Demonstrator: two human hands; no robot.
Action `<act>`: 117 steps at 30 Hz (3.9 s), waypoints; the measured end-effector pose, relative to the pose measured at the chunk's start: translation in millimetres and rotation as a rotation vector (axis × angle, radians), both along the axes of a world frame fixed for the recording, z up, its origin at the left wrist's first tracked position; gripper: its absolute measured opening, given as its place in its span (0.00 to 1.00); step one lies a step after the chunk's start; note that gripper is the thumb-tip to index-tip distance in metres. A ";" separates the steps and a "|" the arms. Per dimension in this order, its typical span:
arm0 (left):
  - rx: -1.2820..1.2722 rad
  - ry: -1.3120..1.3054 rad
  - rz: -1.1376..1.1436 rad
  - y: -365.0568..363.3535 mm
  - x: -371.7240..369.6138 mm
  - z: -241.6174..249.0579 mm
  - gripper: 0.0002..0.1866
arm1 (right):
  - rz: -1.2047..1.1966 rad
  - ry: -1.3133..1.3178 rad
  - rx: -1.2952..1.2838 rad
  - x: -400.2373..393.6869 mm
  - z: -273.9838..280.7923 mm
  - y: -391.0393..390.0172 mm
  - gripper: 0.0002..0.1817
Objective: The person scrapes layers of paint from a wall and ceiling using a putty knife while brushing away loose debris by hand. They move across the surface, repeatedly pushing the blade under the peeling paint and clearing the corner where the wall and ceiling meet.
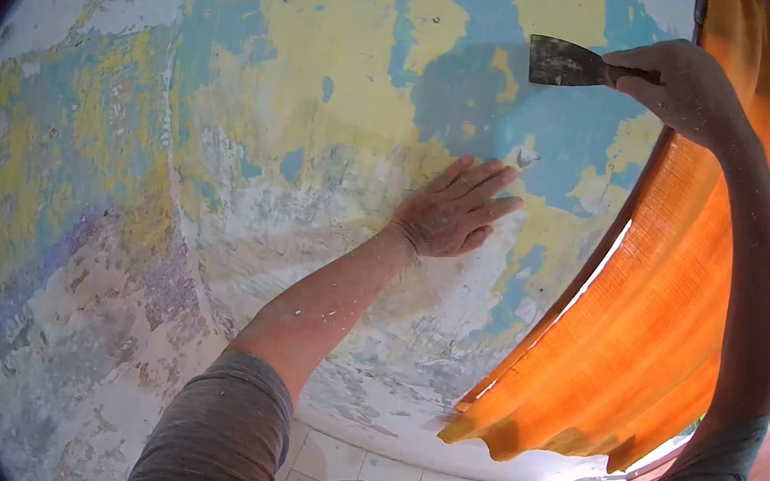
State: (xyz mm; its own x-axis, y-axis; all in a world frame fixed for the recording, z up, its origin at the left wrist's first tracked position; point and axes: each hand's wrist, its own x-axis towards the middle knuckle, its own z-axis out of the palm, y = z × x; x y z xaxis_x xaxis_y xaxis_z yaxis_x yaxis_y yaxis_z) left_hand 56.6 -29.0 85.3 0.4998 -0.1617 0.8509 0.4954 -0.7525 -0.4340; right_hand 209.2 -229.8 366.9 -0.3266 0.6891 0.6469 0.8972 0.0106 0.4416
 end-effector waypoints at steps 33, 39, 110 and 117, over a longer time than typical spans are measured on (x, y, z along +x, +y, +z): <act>0.017 -0.001 -0.061 34.2 -60.4 -26.6 0.34 | 0.114 -0.336 0.029 -214.4 -28.9 115.4 0.16; -0.016 0.031 -0.053 49.7 -94.7 -27.0 0.37 | 0.134 -0.227 0.011 -244.7 -68.6 152.3 0.17; -0.383 0.068 0.555 142.7 -493.2 12.8 0.60 | -0.152 -0.238 0.059 -312.2 -113.9 119.4 0.15; -0.402 0.061 0.606 147.7 -493.0 5.6 0.60 | 0.007 -0.173 0.058 -277.6 -124.3 112.1 0.15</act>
State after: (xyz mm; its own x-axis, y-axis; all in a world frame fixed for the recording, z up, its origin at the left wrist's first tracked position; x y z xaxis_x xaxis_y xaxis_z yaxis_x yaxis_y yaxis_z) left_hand -436.4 118.7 90.9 0.4507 0.4779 0.7540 0.8594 -0.4608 -0.2216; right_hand -68.4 -117.7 242.6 -0.4407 0.6500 0.6190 0.8078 -0.0135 0.5893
